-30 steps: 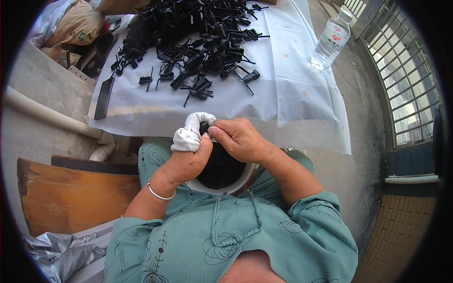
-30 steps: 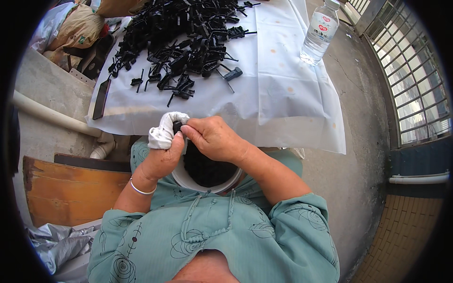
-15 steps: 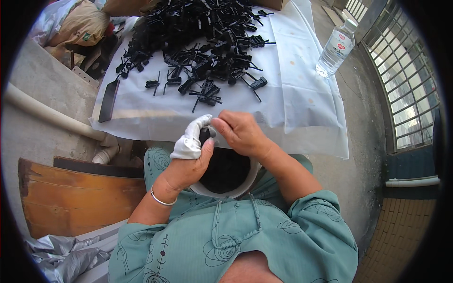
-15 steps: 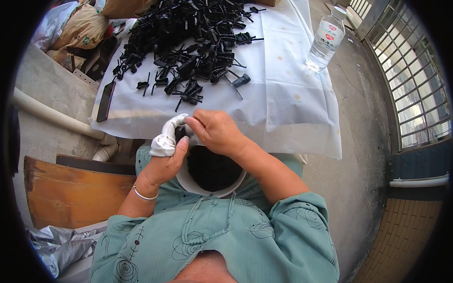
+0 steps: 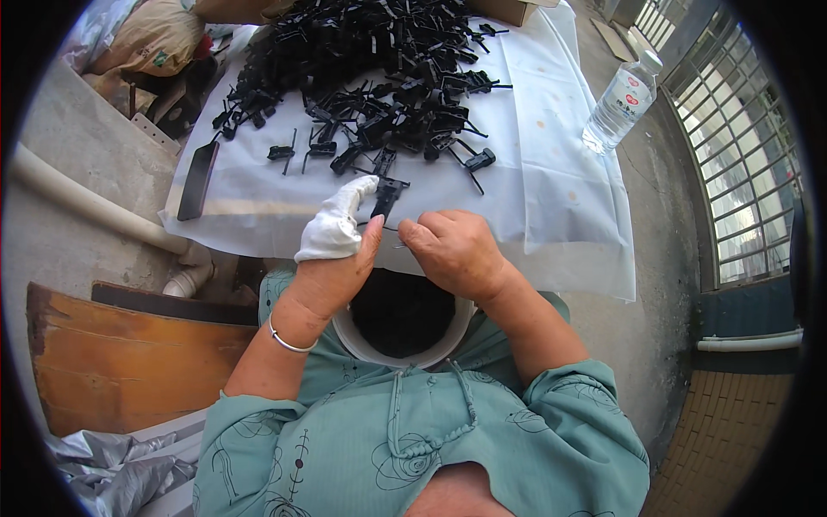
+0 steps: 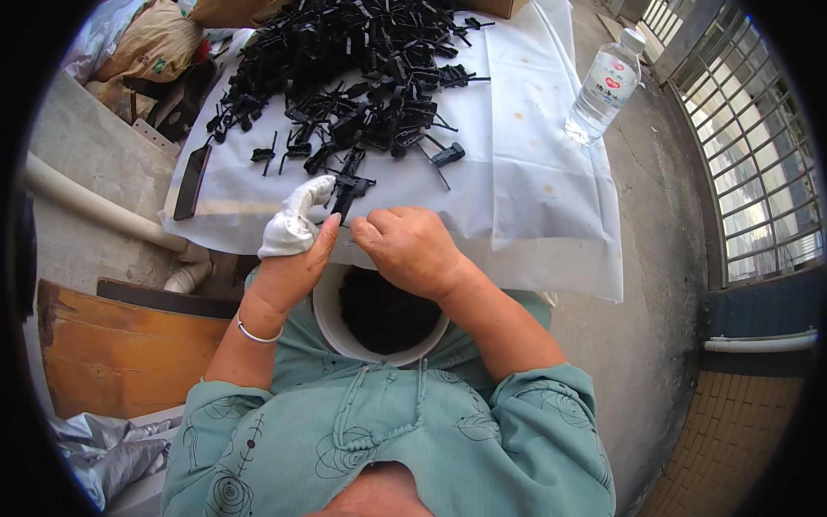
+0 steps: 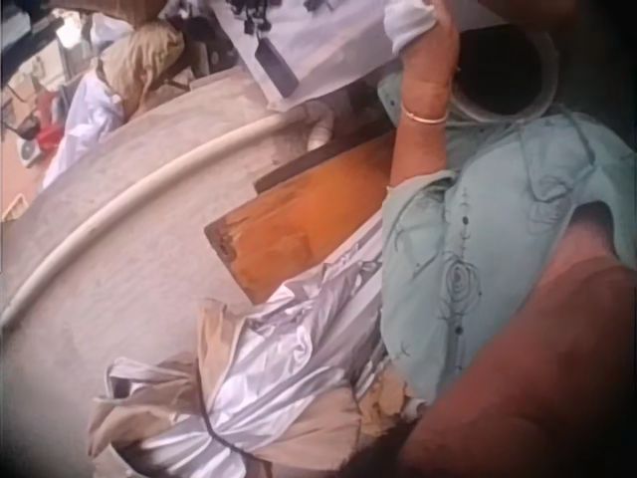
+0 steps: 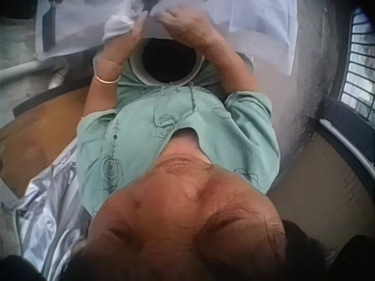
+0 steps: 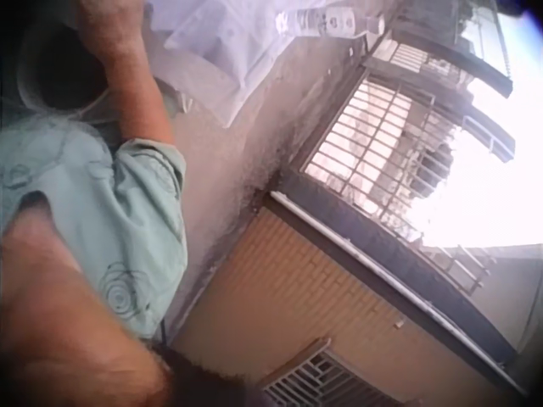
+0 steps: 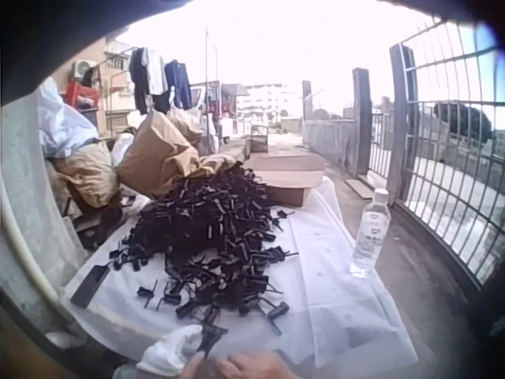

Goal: Inspecting and wiping black plastic components using a white cloth at a workstation.

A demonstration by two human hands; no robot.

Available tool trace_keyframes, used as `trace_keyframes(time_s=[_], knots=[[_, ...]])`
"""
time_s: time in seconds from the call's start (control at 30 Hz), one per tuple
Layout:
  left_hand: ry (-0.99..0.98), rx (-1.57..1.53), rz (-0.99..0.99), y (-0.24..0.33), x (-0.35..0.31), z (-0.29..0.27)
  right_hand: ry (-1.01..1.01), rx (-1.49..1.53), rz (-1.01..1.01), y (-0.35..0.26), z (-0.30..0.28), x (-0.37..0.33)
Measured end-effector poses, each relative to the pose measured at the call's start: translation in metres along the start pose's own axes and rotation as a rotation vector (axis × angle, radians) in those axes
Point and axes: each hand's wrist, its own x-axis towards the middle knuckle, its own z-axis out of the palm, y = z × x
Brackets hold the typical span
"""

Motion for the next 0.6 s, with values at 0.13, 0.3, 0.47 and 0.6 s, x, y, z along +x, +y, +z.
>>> trace_keyframes(time_s=[0.13, 0.3, 0.47, 0.6], knots=[[-0.058, -0.04, -0.043, 0.002, -0.004, 0.003, -0.029, 0.045, -0.053, -0.003, -0.007, -0.002], [-0.118, -0.419, -0.039, -0.001, -0.003, 0.012, 0.038, 0.196, 0.0, -0.002, -0.007, -0.004], [-0.345, -0.665, -0.396, 0.019, -0.002, -0.004, 0.138, 0.534, 0.467, -0.011, -0.005, -0.007], [-0.372, -0.665, -0.263, 0.013, -0.01, 0.001, 0.09, 0.781, 0.591, -0.013, -0.004, -0.008]])
